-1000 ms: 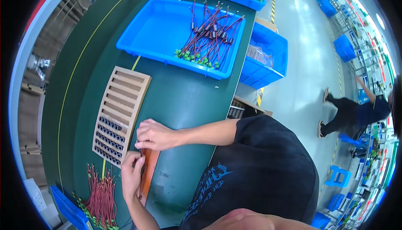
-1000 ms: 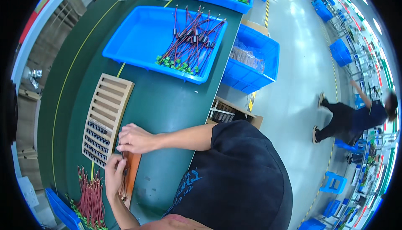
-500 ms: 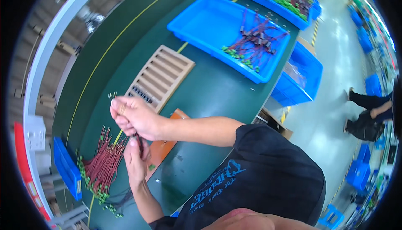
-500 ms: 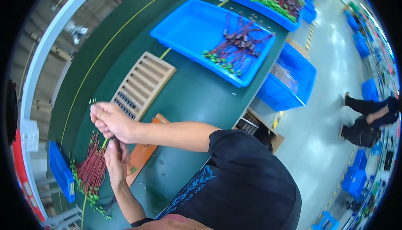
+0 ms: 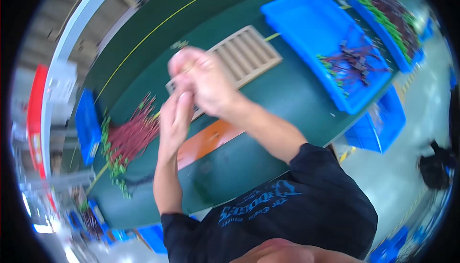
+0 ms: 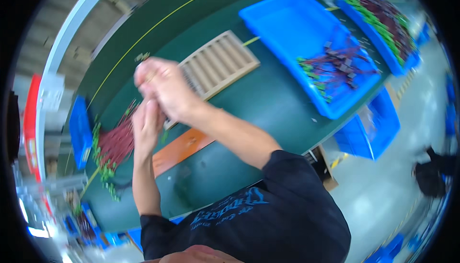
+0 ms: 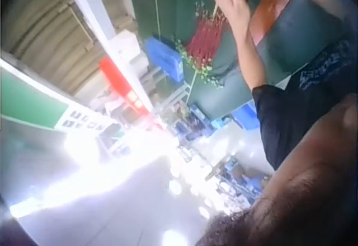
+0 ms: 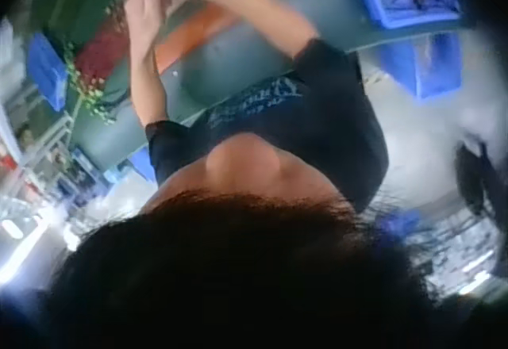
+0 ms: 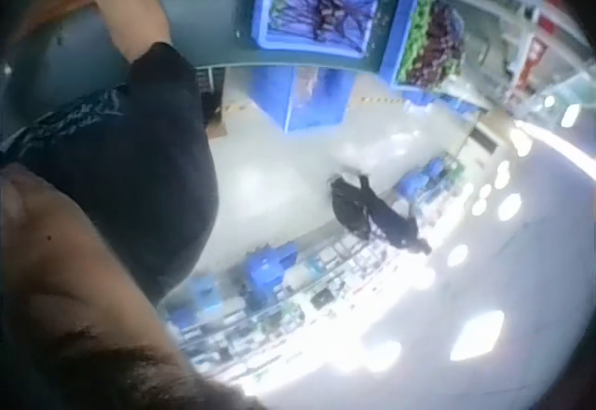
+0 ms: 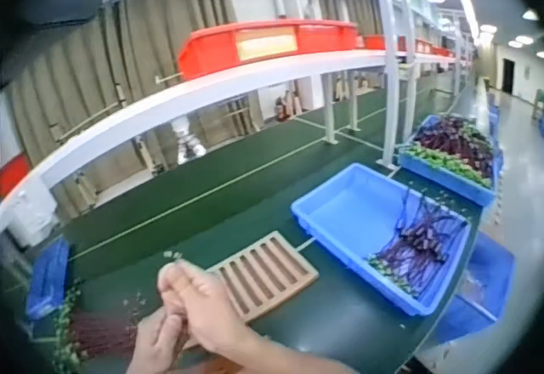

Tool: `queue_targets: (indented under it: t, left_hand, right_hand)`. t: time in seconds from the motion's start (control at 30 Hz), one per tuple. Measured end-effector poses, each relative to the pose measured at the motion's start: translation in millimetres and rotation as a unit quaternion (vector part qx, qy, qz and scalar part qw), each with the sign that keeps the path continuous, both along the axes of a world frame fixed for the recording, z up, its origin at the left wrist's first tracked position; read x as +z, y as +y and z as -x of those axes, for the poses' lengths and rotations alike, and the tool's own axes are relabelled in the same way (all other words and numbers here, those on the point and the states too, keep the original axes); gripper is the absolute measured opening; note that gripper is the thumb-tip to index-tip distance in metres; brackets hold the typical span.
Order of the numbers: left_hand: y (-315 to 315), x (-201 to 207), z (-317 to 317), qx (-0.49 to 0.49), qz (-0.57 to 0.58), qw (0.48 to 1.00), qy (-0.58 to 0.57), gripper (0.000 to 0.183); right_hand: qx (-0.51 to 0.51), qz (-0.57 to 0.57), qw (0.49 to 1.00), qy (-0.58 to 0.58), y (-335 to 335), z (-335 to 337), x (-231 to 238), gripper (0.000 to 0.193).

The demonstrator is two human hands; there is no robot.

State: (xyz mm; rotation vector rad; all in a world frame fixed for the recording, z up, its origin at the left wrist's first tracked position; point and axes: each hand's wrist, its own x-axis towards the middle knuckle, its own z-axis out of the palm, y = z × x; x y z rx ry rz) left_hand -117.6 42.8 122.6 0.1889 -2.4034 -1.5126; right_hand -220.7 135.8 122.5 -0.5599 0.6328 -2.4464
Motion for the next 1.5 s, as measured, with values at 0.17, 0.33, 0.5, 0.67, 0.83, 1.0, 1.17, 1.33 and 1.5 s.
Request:
queue_targets:
  t: [0.17, 0.33, 0.5, 0.67, 0.83, 1.0, 1.17, 1.33, 1.5]
  left_hand:
    - [18.7, -16.6, -21.5, 0.009, 0.001, 0.999, -0.036, 0.037]
    - [26.7, -9.9, -24.7, -0.055, -0.256, 0.965, -0.028, 0.031]
    - [64.8, -10.6, -18.2, 0.011, 0.279, 0.947, 0.161, 0.066]
    - [75.8, -68.7, -35.9, -0.087, 0.334, 0.843, 0.413, 0.038]
    - [87.8, -111.9, -59.0, -0.268, 0.367, 0.839, 0.299, 0.028]
    - [83.8, -120.6, -56.5, -0.289, 0.331, 0.862, 0.253, 0.03]
    - [88.3, -124.5, -50.5, -0.287, 0.306, 0.881, 0.219, 0.027]
    - [84.7, -127.7, -52.5, -0.274, 0.291, 0.9, 0.176, 0.026]
    - [96.6, -132.9, -49.7, -0.281, 0.287, 0.898, 0.179, 0.024]
  right_hand:
    - [0.105, -0.019, 0.992, -0.068, 14.1, -3.5, 10.5, 0.03]
    - [-0.044, -0.059, 0.995, 0.061, 24.8, 14.7, 18.0, 0.034]
    - [-0.228, -0.036, 0.956, 0.181, 104.5, 47.0, 56.2, 0.031]
    - [-0.374, -0.141, 0.856, 0.328, 193.7, 73.6, 114.8, 0.03]
    - [-0.444, -0.29, 0.77, 0.356, 235.5, 101.4, 115.2, 0.026]
    - [-0.457, -0.219, 0.819, 0.271, 295.9, 143.0, 70.5, 0.029]
    - [-0.584, -0.622, 0.479, 0.205, 457.5, 165.0, -30.7, 0.06]
    - [-0.715, -0.557, 0.411, 0.104, 481.0, -11.9, -101.4, 0.03]
    - [-0.233, -0.663, 0.711, 0.021, 421.2, -198.8, -298.2, 0.023]
